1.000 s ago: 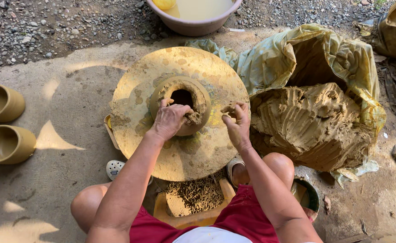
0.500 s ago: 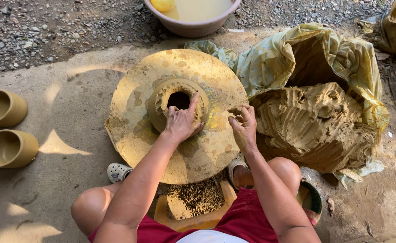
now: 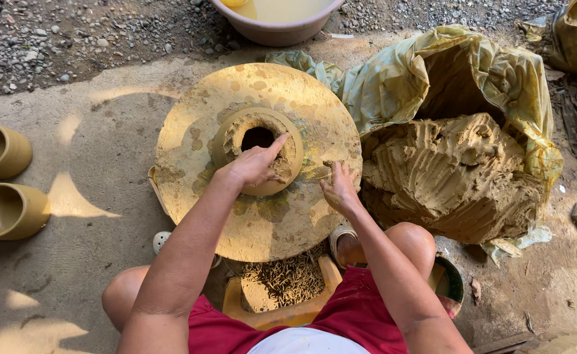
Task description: The person shapes a clay pot on a manual pottery wheel, uses their hands to smooth the interior and exterior walls, and applies additional clay to the rim to build height.
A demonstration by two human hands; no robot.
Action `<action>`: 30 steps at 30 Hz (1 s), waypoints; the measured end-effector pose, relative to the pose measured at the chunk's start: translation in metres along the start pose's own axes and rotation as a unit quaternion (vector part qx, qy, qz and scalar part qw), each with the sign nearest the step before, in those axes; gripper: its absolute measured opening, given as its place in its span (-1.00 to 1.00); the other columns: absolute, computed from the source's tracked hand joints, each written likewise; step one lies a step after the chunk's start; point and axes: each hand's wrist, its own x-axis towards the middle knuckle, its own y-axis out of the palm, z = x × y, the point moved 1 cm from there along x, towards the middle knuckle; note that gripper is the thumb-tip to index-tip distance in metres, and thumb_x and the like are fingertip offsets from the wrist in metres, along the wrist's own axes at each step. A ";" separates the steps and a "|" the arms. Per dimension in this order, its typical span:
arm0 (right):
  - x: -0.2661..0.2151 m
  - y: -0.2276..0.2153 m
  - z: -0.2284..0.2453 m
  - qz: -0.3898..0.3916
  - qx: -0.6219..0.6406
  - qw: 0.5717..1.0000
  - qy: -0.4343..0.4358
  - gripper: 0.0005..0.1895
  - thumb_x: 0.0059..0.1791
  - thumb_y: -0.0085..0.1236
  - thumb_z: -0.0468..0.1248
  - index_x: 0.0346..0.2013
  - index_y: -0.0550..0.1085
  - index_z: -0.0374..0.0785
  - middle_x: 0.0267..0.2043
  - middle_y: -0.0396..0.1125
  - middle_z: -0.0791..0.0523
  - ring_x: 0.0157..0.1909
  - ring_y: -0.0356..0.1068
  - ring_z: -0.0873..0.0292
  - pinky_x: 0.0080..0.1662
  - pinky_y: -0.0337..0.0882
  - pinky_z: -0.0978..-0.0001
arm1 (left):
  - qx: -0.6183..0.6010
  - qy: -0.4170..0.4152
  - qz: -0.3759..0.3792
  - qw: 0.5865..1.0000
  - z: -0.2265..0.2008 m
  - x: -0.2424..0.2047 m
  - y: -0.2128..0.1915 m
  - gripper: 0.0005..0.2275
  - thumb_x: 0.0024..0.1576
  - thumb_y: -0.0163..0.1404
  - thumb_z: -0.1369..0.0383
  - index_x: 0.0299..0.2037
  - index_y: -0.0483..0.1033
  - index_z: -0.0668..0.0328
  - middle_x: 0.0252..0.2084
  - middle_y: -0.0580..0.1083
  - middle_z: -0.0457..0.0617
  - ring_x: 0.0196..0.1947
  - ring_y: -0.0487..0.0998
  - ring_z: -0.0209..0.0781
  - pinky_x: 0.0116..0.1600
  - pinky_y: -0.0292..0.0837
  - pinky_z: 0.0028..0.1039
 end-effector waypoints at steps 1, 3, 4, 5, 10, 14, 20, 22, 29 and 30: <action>0.003 -0.002 0.000 -0.001 -0.012 1.000 0.001 -0.14 0.08 0.07 -0.11 0.50 -0.13 -0.36 0.58 -0.45 -0.26 0.58 -0.57 -0.34 0.50 -0.36 -0.06 | 0.004 0.000 -0.003 1.000 -0.001 -0.001 -0.002 -0.08 0.16 0.04 0.51 0.58 -0.42 -0.28 -0.35 0.45 0.11 -0.36 0.51 -0.08 -0.05 0.57 -0.24; 0.008 -0.006 0.001 -0.017 -0.007 1.000 -0.014 -0.14 0.06 0.09 -0.12 0.50 -0.11 -0.35 0.57 -0.43 -0.25 0.58 -0.56 -0.34 0.50 -0.33 -0.06 | 0.015 0.006 -0.041 0.999 -0.003 -0.002 -0.002 -0.06 0.14 0.12 0.42 0.55 -0.41 -0.30 -0.32 0.45 0.09 -0.33 0.52 -0.11 0.00 0.54 -0.26; 0.009 -0.007 0.001 -0.023 -0.005 1.000 -0.020 -0.13 0.05 0.10 -0.12 0.50 -0.10 -0.34 0.57 -0.42 -0.25 0.58 -0.55 -0.34 0.50 -0.31 -0.05 | 0.019 0.009 -0.058 0.998 -0.004 -0.001 0.000 -0.05 0.12 0.16 0.37 0.54 -0.41 -0.30 -0.31 0.46 0.08 -0.32 0.52 -0.13 0.03 0.52 -0.27; 0.010 -0.006 0.002 -0.032 -0.019 0.999 -0.027 -0.16 0.04 0.12 -0.13 0.47 -0.06 -0.34 0.56 -0.36 -0.25 0.56 -0.50 -0.36 0.49 -0.27 -0.07 | 0.023 0.013 -0.062 0.998 -0.004 0.000 0.003 -0.01 0.11 0.19 0.37 0.53 -0.44 -0.26 -0.31 0.46 0.08 -0.31 0.51 -0.10 0.04 0.51 -0.25; 0.015 -0.015 -0.005 -0.102 0.002 0.992 -0.070 -0.36 0.01 0.15 -0.11 0.26 0.19 -0.37 0.32 0.12 -0.21 0.38 0.09 -0.20 0.39 0.12 -0.04 | -0.049 0.035 -0.049 0.997 -0.004 0.014 0.008 0.12 0.09 0.34 0.14 0.48 -0.58 -0.11 -0.32 0.46 0.15 -0.32 0.48 -0.04 0.13 0.43 -0.19; 0.014 -0.004 0.002 -0.213 -0.189 0.942 -0.176 -0.90 0.15 0.01 -0.28 -0.14 0.37 -0.26 0.21 0.28 -0.06 -0.01 0.34 0.01 0.01 0.37 0.07 | -0.039 -0.015 -0.096 0.995 -0.003 0.032 0.020 -0.12 0.27 0.01 0.28 0.56 -0.54 -0.06 -0.34 0.50 0.13 -0.39 0.50 -0.04 -0.06 0.55 -0.15; 0.011 -0.029 0.092 -0.097 -0.312 0.929 -0.174 -0.63 0.02 -0.02 -0.43 0.13 0.27 -0.25 -0.27 0.39 0.00 -0.36 0.40 0.10 -0.46 0.28 0.32 | -0.157 -0.038 -0.026 0.987 0.005 0.058 0.007 -0.09 0.22 0.05 0.29 0.57 -0.52 -0.10 -0.16 0.52 0.28 -0.21 0.53 0.07 0.01 0.49 -0.12; 0.012 -0.035 0.112 -0.067 -0.326 0.923 -0.194 -0.52 0.05 -0.03 -0.34 0.27 0.17 -0.22 -0.43 0.41 0.01 -0.45 0.41 0.06 -0.49 0.29 0.21 | -0.163 0.000 -0.017 0.987 0.015 0.076 0.007 0.05 0.06 0.19 0.44 0.53 -0.53 -0.09 0.01 0.48 0.38 -0.03 0.56 0.13 0.11 0.47 -0.17; 0.007 -0.011 0.100 -0.127 -0.300 0.921 -0.214 -0.85 0.10 -0.04 -0.23 -0.13 0.31 -0.25 -0.45 0.47 -0.04 -0.42 0.51 -0.04 -0.38 0.40 0.08 | -0.180 -0.020 -0.057 0.982 0.028 0.108 0.027 0.01 0.05 0.18 0.43 0.55 -0.44 -0.08 0.22 0.39 0.45 0.23 0.47 0.22 0.29 0.37 -0.18; 0.006 -0.007 0.099 -0.132 -0.299 0.923 -0.205 -0.85 0.10 -0.04 -0.24 -0.12 0.31 -0.25 -0.45 0.47 -0.04 -0.40 0.51 -0.06 -0.37 0.41 0.07 | -0.177 -0.016 -0.065 0.982 0.028 0.109 0.027 0.00 0.07 0.18 0.41 0.56 -0.43 -0.06 0.21 0.41 0.47 0.23 0.48 0.23 0.29 0.38 -0.18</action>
